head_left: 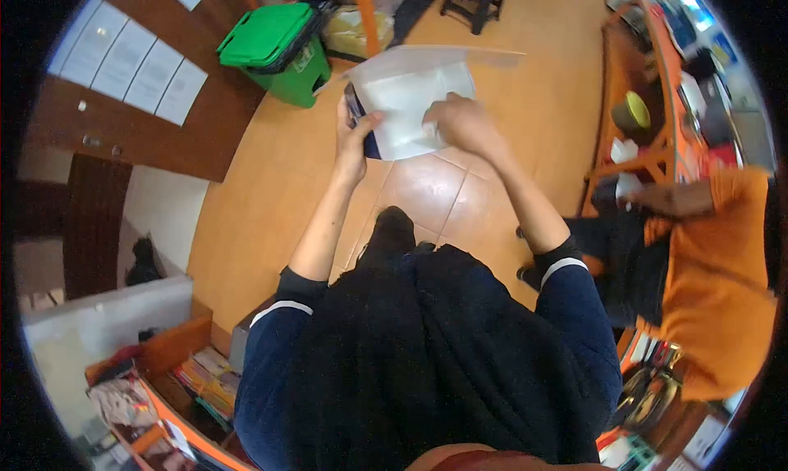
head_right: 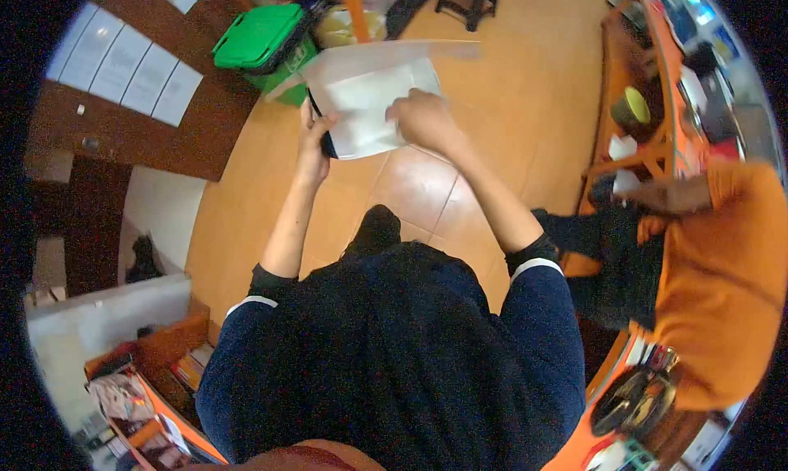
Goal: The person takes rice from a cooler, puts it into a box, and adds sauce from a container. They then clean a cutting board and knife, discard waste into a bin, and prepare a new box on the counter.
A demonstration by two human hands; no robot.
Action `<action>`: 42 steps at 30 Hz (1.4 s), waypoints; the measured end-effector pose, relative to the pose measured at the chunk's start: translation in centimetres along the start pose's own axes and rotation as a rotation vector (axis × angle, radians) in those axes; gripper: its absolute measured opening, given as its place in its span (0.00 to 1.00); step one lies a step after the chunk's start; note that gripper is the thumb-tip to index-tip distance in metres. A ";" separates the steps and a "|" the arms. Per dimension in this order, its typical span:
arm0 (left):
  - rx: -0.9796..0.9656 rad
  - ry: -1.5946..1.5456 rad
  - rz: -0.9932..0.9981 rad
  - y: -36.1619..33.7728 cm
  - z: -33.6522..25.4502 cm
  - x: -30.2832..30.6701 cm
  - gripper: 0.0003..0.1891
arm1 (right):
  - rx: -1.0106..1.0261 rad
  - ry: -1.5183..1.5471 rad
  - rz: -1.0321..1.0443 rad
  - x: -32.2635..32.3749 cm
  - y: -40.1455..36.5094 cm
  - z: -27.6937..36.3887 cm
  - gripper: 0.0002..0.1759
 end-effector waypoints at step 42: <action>-0.421 -0.547 -1.091 27.7 -15.9 39.5 0.30 | -0.379 2.167 0.039 -9.8 63.2 -29.2 0.14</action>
Point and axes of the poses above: each hand's wrist, its own y-axis towards the middle knuckle, its own x-axis out of the back of the hand, z = x × y, the point moved 8 cm from there along y, towards the middle knuckle, and after that the axes turned 14 degrees about x, right-handed, at the moved point
